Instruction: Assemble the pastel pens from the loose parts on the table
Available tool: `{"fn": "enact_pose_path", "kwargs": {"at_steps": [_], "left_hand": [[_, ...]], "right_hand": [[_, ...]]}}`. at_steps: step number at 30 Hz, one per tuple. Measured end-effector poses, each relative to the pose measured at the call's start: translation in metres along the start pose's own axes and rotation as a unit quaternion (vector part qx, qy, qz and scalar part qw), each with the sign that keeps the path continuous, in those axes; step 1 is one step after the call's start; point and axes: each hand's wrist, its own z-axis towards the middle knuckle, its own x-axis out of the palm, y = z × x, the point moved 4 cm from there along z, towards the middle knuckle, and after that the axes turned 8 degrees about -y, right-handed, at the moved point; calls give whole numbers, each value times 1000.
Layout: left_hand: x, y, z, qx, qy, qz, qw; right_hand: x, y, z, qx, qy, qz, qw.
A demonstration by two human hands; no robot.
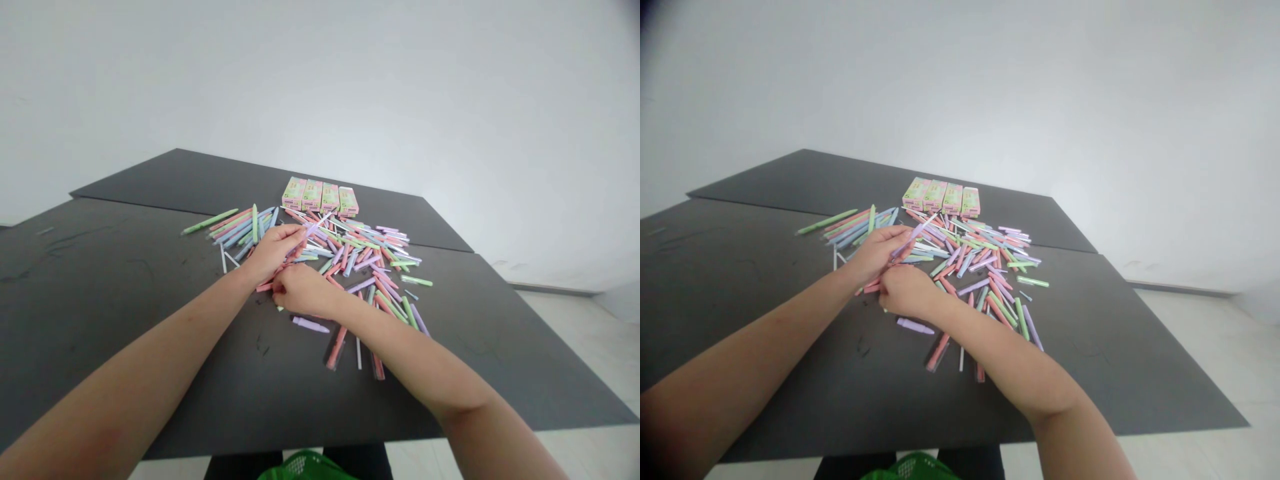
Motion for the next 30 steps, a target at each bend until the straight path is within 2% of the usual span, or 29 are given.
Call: {"fn": "enact_pose_path", "kwargs": {"at_steps": [3, 5, 7, 9, 13, 15, 16, 20, 26, 30], "left_hand": [[-1, 2, 2, 10, 1, -2, 1000], [-2, 4, 3, 8, 4, -9, 1000], [-3, 5, 4, 7, 6, -13, 1000], [-2, 4, 3, 2, 16, -5, 1000], [3, 3, -1, -35, 40, 5, 999], [6, 3, -3, -60, 52, 8, 997], [7, 4, -4, -64, 59, 12, 996], [12, 6, -5, -35, 88, 26, 995], [18, 7, -6, 4, 127, 61, 990], [21, 5, -8, 8, 146, 85, 986]], "right_hand": [[-15, -26, -7, 37, -58, 108, 992], [-27, -52, -16, 110, -78, 207, 969], [-38, -77, -26, 173, -90, 319, 927], [-49, -103, -37, 228, -143, 418, 868], [-66, -137, -53, 228, -285, 532, 764], [-70, -144, -58, 222, -323, 562, 728], [-71, -145, -59, 220, -329, 571, 719], [-77, -138, -60, 204, -337, 583, 711], [-85, -128, -61, 168, -353, 552, 737], [-85, -125, -61, 148, -350, 551, 743]]}}
